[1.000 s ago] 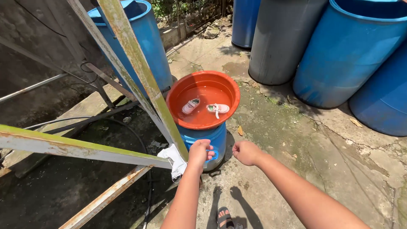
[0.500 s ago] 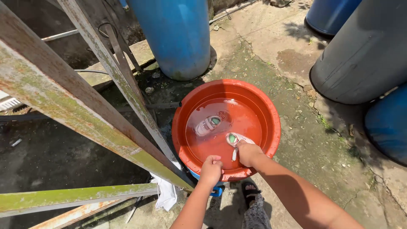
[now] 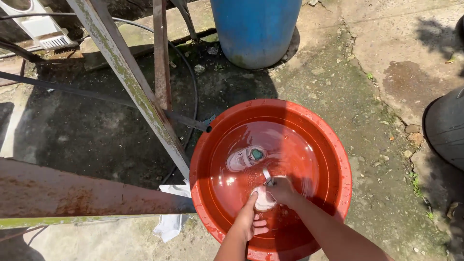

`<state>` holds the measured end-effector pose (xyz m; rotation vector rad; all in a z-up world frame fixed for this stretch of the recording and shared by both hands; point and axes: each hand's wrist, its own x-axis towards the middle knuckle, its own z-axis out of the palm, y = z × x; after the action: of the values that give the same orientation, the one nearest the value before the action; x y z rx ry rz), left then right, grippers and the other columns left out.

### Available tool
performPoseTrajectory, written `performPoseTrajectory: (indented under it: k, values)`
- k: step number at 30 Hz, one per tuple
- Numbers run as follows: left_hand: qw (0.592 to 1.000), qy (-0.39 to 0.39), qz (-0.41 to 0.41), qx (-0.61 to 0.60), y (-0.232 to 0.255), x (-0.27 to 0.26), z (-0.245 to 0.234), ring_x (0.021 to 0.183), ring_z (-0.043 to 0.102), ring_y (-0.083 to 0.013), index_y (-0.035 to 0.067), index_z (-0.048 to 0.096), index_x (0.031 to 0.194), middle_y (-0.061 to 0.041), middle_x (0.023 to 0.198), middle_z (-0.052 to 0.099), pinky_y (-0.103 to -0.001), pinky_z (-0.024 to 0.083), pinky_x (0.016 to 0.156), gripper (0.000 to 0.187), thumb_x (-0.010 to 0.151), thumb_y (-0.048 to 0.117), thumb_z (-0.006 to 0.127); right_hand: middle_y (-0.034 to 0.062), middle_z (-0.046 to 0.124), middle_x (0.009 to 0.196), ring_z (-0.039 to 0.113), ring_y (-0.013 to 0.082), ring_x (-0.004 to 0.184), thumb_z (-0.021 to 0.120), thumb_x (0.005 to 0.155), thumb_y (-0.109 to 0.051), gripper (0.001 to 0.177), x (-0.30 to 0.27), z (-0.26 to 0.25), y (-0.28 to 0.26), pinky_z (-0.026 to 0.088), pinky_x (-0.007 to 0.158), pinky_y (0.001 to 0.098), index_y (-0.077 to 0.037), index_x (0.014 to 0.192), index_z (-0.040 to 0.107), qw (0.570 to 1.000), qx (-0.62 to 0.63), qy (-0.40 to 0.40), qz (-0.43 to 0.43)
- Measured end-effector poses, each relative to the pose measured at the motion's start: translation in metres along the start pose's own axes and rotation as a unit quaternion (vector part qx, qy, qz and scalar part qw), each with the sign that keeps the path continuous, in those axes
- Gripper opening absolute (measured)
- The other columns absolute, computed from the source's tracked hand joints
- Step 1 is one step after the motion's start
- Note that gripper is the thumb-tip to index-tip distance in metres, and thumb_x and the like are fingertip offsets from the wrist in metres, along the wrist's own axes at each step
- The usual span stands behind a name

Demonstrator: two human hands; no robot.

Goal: Washing several pairs of children's shoes in a basin of water and placing them on a table to dry.

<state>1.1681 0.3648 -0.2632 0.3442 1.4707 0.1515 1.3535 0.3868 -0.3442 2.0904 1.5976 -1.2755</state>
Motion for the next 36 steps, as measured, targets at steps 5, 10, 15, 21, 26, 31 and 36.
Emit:
performPoseTrajectory:
  k: [5,10,15,21,26,31,36]
  values:
    - [0.966,0.010,0.014,-0.260,0.007,0.069,0.001,0.081,0.069,-0.0250,0.006,0.071,0.122,-0.015,0.097,0.072,-0.031,0.060,0.062,0.056,0.099,0.055,0.055,0.0215,0.058,0.109,0.051,0.0210,0.043,0.060,0.095,-0.012,0.056,-0.034,0.014,-0.020,0.047,0.036,0.0331,-0.001,0.147,0.042,0.778,0.614,-0.130,0.027]
    - [0.951,-0.073,-0.027,-0.298,0.023,0.078,-0.013,0.069,0.068,-0.0329,0.008,0.063,0.132,-0.016,0.096,0.069,-0.030,0.060,0.052,0.057,0.099,0.054,0.057,0.0134,0.073,0.080,0.065,0.0180,0.056,0.064,0.094,-0.020,0.030,-0.015,0.010,-0.032,0.050,0.049,0.0301,0.001,0.115,0.060,0.925,0.329,-0.187,-0.027]
    - [0.925,-0.003,0.011,-0.380,0.008,0.109,-0.019,0.078,0.063,-0.0227,0.009,0.070,0.119,-0.010,0.097,0.069,-0.041,0.058,0.069,0.040,0.102,0.043,0.057,0.0145,0.065,0.077,0.053,0.0185,0.048,0.078,0.088,-0.033,0.042,0.015,0.029,-0.044,0.041,0.043,0.0304,0.007,0.097,0.066,0.909,0.405,-0.084,0.039]
    - [0.966,0.019,-0.126,-0.223,0.004,0.126,-0.034,0.062,0.067,-0.0266,0.005,0.069,0.119,-0.019,0.086,0.070,-0.035,0.058,0.046,0.074,0.095,0.071,0.048,0.0208,0.070,0.124,0.075,0.0311,0.105,0.062,0.095,-0.046,0.064,-0.020,-0.002,-0.103,0.062,0.086,0.0375,0.003,0.135,0.057,0.981,0.161,-0.012,0.107]
    - [0.939,-0.093,-0.085,-0.319,-0.003,0.119,-0.039,0.061,0.070,-0.0259,0.001,0.072,0.099,-0.014,0.079,0.073,-0.032,0.059,0.048,0.023,0.090,0.021,0.065,-0.0066,0.066,0.128,0.064,0.0061,0.088,0.029,0.108,-0.045,0.044,0.121,0.130,-0.015,0.026,0.122,0.0296,-0.066,0.142,0.048,0.988,-0.013,-0.127,0.082]
    - [0.971,-0.124,-0.161,-0.129,0.014,0.111,-0.045,0.065,0.065,-0.0288,0.004,0.073,0.101,-0.016,0.084,0.072,-0.046,0.053,0.055,0.047,0.087,0.047,0.059,-0.0004,0.066,0.071,0.061,0.0159,0.065,0.076,0.074,-0.070,0.060,0.007,0.028,-0.052,0.050,0.065,0.0319,-0.011,0.075,0.066,0.978,0.183,0.034,0.093]
    - [0.941,0.049,0.060,0.328,0.039,0.166,-0.047,0.146,0.045,-0.0316,0.016,0.052,0.149,-0.010,0.157,0.047,-0.048,0.030,0.125,0.054,0.108,0.040,0.028,0.0182,0.074,0.100,0.075,0.0236,0.061,0.072,0.094,-0.049,0.067,-0.063,-0.066,-0.075,0.063,0.054,0.0300,0.003,0.131,0.052,0.939,0.228,-0.241,0.086]
